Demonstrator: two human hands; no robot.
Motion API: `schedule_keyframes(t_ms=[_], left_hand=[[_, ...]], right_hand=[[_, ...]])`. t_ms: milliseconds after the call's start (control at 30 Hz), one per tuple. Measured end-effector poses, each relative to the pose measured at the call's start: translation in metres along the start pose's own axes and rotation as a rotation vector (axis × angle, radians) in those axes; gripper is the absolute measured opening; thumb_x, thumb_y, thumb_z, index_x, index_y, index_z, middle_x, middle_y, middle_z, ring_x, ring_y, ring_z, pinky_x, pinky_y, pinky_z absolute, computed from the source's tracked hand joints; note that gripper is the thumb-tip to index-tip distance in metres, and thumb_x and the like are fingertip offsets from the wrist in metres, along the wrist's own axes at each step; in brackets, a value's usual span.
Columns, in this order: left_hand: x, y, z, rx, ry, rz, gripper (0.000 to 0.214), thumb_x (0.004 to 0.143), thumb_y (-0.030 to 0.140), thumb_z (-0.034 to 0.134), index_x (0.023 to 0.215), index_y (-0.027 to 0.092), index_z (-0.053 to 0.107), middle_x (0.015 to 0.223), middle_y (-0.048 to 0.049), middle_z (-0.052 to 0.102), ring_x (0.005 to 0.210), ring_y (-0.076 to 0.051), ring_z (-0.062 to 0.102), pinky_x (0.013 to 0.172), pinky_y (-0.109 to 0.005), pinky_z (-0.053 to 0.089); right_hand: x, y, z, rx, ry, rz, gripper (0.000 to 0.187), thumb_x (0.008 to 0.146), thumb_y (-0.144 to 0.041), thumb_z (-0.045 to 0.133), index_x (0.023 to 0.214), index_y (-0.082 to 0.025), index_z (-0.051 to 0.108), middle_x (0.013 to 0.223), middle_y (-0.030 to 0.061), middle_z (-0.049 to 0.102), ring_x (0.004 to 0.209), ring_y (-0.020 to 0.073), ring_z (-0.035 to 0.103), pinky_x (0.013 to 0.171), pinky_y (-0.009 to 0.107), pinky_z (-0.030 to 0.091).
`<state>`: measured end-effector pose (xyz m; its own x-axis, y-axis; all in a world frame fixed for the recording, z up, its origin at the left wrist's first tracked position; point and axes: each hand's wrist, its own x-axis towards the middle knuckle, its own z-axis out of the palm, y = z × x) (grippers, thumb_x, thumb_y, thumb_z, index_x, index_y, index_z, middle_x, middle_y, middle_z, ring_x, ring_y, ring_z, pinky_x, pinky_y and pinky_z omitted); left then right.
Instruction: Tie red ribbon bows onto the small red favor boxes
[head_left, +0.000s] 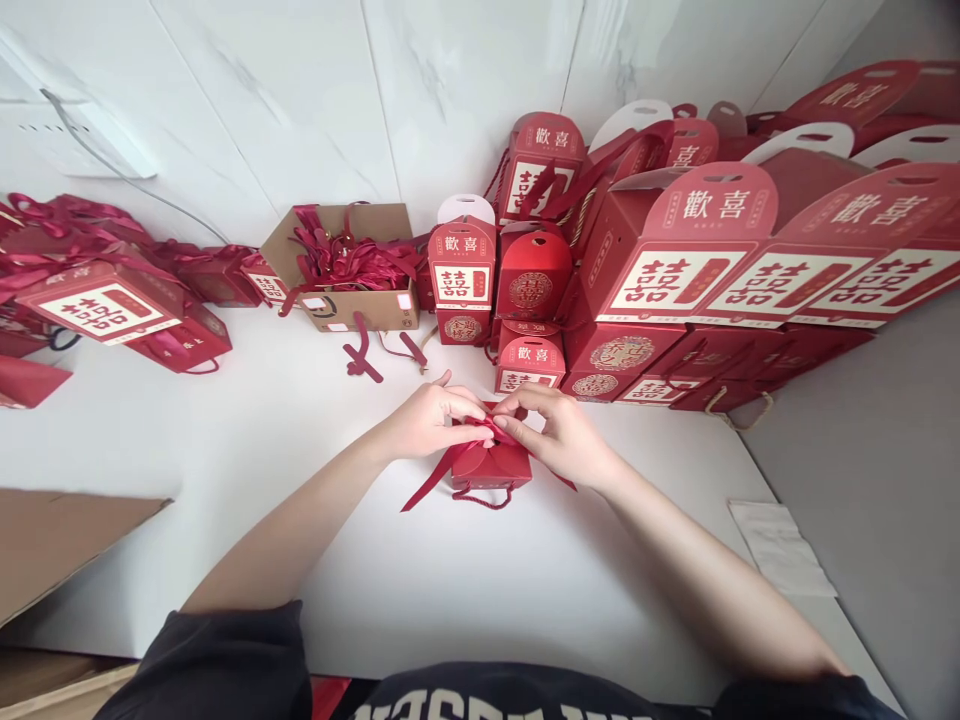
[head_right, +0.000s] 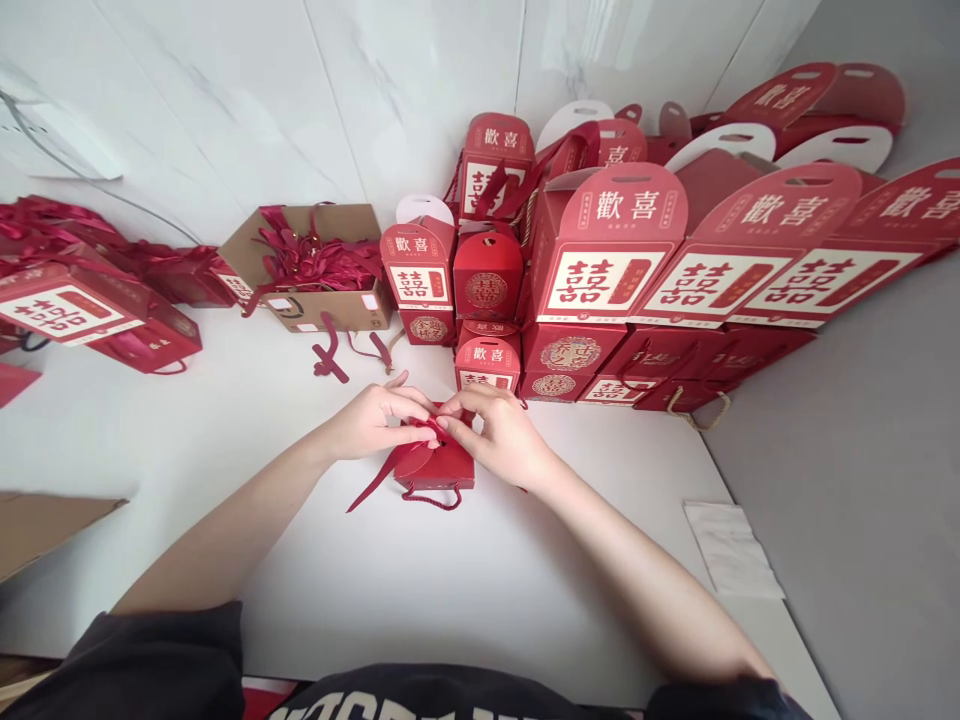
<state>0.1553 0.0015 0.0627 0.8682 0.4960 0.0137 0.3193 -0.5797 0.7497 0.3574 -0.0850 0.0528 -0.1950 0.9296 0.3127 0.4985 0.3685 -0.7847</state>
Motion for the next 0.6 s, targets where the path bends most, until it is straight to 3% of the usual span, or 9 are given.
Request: schedule_keyframes(t_ms=[233,400,600], left_hand=[[-0.002,0.0035,0.0024,-0.076,0.031,-0.05,0.019,0.084,0.038,0.064,0.086,0.019,0.06,0.078,0.0034,0.076,0.065,-0.012,0.068,0.121,-0.05,0.0],[-0.0013,0.0064,0.0045,-0.052,0.042,-0.042,0.018,0.085,0.037,0.062,0.084,0.02,0.059,0.08,0.004,0.077,0.069,-0.013,0.07,0.12,-0.051,-0.001],[-0.0011,0.0061,0.0007,-0.075,0.051,-0.017,0.019,0.088,0.035,0.06,0.082,0.02,0.05,0.076,0.0025,0.076,0.073,-0.014,0.07,0.119,-0.051,0.002]], right_hand=[[0.0002,0.0006,0.0027,0.028,0.054,0.056,0.011,0.089,-0.019,0.056,0.079,-0.02,0.062,0.081,-0.0001,0.066,0.075,0.0139,0.059,0.074,0.027,0.044],[0.0001,-0.0001,0.0062,0.028,0.042,0.015,0.013,0.09,-0.025,0.058,0.08,-0.02,0.064,0.079,-0.0001,0.066,0.074,0.0134,0.059,0.075,0.027,0.044],[-0.0013,0.0025,0.0022,0.024,0.037,0.002,0.009,0.083,-0.017,0.061,0.074,-0.019,0.059,0.076,-0.0008,0.064,0.07,0.013,0.057,0.071,0.026,0.044]])
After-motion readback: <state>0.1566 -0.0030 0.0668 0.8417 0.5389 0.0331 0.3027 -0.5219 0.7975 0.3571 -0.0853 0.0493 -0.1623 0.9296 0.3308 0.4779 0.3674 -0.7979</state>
